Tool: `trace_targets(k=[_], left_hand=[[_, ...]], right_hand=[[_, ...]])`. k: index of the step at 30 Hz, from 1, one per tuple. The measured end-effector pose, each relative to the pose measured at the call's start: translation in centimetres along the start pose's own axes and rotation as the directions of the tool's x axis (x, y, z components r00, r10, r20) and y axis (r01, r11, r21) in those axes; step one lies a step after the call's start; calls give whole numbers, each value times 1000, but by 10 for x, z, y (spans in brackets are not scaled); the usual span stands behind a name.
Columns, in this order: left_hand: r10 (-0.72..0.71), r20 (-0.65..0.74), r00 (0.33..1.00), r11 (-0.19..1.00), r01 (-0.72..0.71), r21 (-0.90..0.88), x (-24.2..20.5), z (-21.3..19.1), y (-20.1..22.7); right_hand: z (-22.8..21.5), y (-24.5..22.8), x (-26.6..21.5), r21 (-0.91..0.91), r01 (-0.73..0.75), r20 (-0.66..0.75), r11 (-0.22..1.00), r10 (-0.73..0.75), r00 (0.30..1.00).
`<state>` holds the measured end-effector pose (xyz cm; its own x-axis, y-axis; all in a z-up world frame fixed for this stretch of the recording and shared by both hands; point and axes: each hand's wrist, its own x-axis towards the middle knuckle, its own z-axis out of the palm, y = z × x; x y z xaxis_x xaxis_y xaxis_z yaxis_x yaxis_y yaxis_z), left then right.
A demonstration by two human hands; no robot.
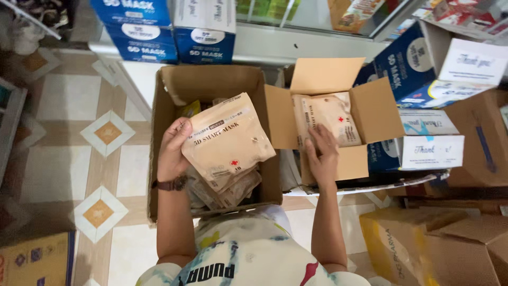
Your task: The person packs individually wrapped 5D face masks from a large supply box into smaller cardboard shipping boxes. They place the masks inside, close the flaps, and stack the filled boxes on a nearby shelf. The process is repeated for multiple boxes.
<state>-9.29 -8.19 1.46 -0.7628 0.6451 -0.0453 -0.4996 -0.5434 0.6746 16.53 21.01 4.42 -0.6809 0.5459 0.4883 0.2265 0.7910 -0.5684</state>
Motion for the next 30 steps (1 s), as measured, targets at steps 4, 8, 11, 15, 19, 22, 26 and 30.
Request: trace_targets(k=[4, 8, 11, 15, 19, 22, 26, 30], left_hand=[[-66, 50, 997, 976, 75, -203, 5, 32, -21], [-135, 36, 990, 973, 139, -183, 5, 59, -37], [-172, 75, 982, 968, 182, -172, 6, 82, -46], [-143, 34, 989, 971, 147, -189, 4, 120, -45], [-155, 172, 973, 987, 161, -20, 7, 154, -41], [-240, 245, 939, 921, 141, 362, 5, 169, -45], [-161, 254, 954, 908, 42, 418, 8, 178, -71], [-130, 154, 980, 796, 10, 605, 27, 171, -85]], right_hand=[[-6, -2, -12, 363, -90, 74, 928, 67, 995], [7, 5, -28, 876, -243, 233, 416, 75, 969], [2, 22, -46, 766, -594, 528, 245, 288, 799], [2, 25, -49, 757, -611, 543, 231, 297, 785], [-1, 15, -33, 859, -501, 412, 105, 437, 799], [-10, 12, -23, 910, -407, 326, 85, 462, 825], [-21, 11, -20, 911, -409, 347, 48, 448, 824], [-23, 27, -25, 896, -444, 403, 20, 385, 830]])
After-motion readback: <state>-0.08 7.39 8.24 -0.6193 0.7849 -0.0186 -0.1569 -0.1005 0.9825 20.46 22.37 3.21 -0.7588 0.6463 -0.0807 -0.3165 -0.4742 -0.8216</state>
